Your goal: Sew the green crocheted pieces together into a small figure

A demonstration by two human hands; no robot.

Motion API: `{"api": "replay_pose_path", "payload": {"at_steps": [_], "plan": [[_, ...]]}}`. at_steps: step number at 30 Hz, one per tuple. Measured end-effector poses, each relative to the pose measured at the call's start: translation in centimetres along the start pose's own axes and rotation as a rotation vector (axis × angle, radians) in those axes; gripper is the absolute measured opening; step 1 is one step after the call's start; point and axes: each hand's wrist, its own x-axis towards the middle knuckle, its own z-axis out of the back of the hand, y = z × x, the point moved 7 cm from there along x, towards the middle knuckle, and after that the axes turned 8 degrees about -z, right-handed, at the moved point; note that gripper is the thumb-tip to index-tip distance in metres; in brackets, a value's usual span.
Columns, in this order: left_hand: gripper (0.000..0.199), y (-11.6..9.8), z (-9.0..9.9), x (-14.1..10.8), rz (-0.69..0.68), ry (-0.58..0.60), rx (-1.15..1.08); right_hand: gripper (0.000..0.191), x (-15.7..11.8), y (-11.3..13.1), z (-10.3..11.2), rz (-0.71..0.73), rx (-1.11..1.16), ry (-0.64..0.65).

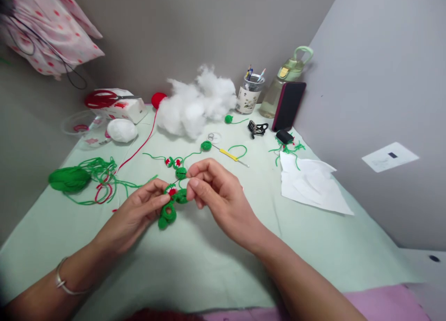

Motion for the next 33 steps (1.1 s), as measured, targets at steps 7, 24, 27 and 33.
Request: {"api": "replay_pose_path", "payload": {"at_steps": [7,24,27,33], "plan": [[0.023,-0.4,0.3,0.0,0.016,-0.019,-0.063,0.011,-0.4,0.4,-0.5,0.294,-0.59,-0.137],[0.021,-1.1,0.6,0.1,-0.054,-0.047,-0.082,0.016,-0.6,0.5,-2.0,0.275,-0.723,0.022],[0.023,-1.2,0.6,0.1,-0.051,-0.052,-0.085,0.016,-0.6,0.6,-2.0,0.264,-0.71,0.011],[0.028,-0.9,0.3,0.1,-0.043,-0.044,-0.047,0.009,-0.2,0.0,-1.4,0.209,-0.557,-0.052]]}}
